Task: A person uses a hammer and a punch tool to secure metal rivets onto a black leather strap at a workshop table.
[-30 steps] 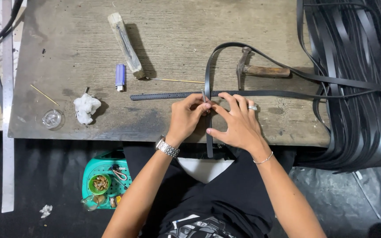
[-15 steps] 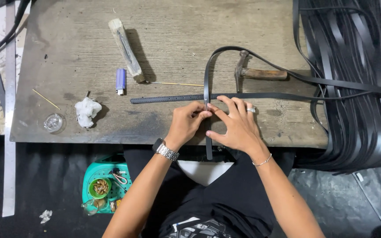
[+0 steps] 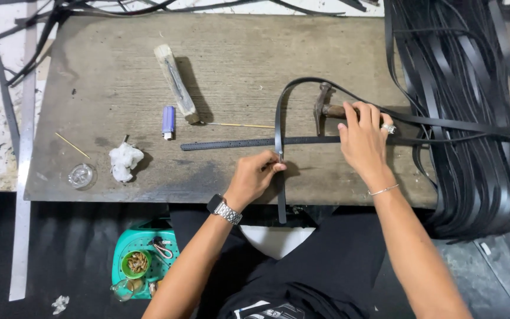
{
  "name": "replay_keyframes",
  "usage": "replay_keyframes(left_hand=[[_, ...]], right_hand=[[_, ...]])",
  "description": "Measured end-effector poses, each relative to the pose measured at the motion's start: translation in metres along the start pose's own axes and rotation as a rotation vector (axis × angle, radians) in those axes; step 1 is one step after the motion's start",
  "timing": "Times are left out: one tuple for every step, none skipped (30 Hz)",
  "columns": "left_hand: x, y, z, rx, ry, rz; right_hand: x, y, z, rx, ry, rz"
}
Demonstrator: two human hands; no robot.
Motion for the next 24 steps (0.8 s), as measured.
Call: replay_keyframes(left_hand=[[-0.001, 0.000, 0.001, 0.004, -0.004, -0.005], [-0.001, 0.001, 0.002, 0.005, 0.002, 0.004], [0.000, 0.002, 0.004, 0.006, 0.009, 0.012], [-0.002, 0.001, 0.001, 0.006, 0.009, 0.011], [-0.004, 0.000, -0.002, 0.006, 0.015, 0.011], [-0.005, 0.000, -0.005, 0.005, 0.022, 0.013], [-0.006, -0.001, -0.006, 0.005, 0.023, 0.014], [-0.006, -0.001, -0.006, 0.014, 0.011, 0.017], [-0.007, -0.001, -0.006, 0.022, -0.001, 0.021], [-0.007, -0.001, -0.007, 0.022, 0.001, 0.020], [-0.008, -0.001, -0.007, 0.027, -0.005, 0.019], [-0.007, -0.002, -0.008, 0.035, -0.010, 0.019], [-0.006, -0.001, -0.006, 0.036, -0.006, 0.020], [-0.005, -0.001, -0.005, 0.037, -0.007, 0.017], [-0.005, 0.000, -0.003, 0.037, -0.008, 0.015], [-0.005, 0.000, -0.005, 0.038, -0.007, 0.015], [-0.005, 0.000, -0.006, 0.042, -0.011, 0.014], [-0.004, -0.002, -0.006, 0.047, -0.015, 0.010], [-0.005, -0.003, -0.006, 0.051, -0.014, 0.010], [-0.006, -0.002, -0.005, 0.043, -0.016, 0.020], [-0.006, -0.001, -0.004, 0.035, -0.019, 0.030], [-0.007, -0.001, -0.005, 0.033, -0.017, 0.031], [-0.009, -0.001, -0.005, 0.027, 0.003, 0.027], [-0.010, 0.000, -0.006, 0.020, 0.024, 0.026]], right_hand=[[0.001, -0.005, -0.002, -0.004, -0.002, -0.006], [0.002, -0.009, -0.004, 0.018, -0.015, 0.076], [0.003, -0.012, -0.006, 0.040, -0.029, 0.157], [0.009, -0.014, -0.012, 0.039, -0.028, 0.157], [0.014, -0.016, -0.019, 0.016, -0.005, 0.140], [0.020, -0.017, -0.025, -0.005, 0.017, 0.124], [0.019, -0.018, -0.027, -0.004, 0.018, 0.124], [0.017, -0.018, -0.027, -0.093, 0.072, 0.041], [0.016, -0.019, -0.027, -0.182, 0.126, -0.043], [0.013, -0.018, -0.026, -0.183, 0.127, -0.042], [0.011, -0.016, -0.025, -0.207, 0.150, -0.051], [0.008, -0.014, -0.025, -0.230, 0.176, -0.060], [-0.003, -0.011, -0.018, -0.229, 0.179, -0.059], [-0.014, -0.008, -0.012, -0.207, 0.185, 0.002], [-0.024, -0.005, -0.005, -0.185, 0.189, 0.063], [-0.025, -0.001, -0.003, -0.184, 0.190, 0.063], [-0.025, 0.002, -0.001, -0.140, 0.125, 0.093], [-0.026, 0.004, 0.001, -0.096, 0.060, 0.121], [-0.042, 0.008, 0.011, -0.095, 0.062, 0.118], [-0.057, 0.014, 0.020, -0.022, -0.096, 0.149], [-0.072, 0.019, 0.029, 0.053, -0.254, 0.180], [-0.085, 0.025, 0.039, 0.054, -0.253, 0.183], [-0.099, 0.031, 0.049, 0.063, -0.308, 0.180], [-0.112, 0.039, 0.059, 0.075, -0.362, 0.177]])
Point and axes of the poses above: each hand's wrist, its own y-axis away from the middle knuckle, its own x-axis out of the palm, z = x × y, the point moved 1 cm from there along -y, towards the middle knuckle, and after that the axes turned 9 degrees about x, right-handed, at the moved point
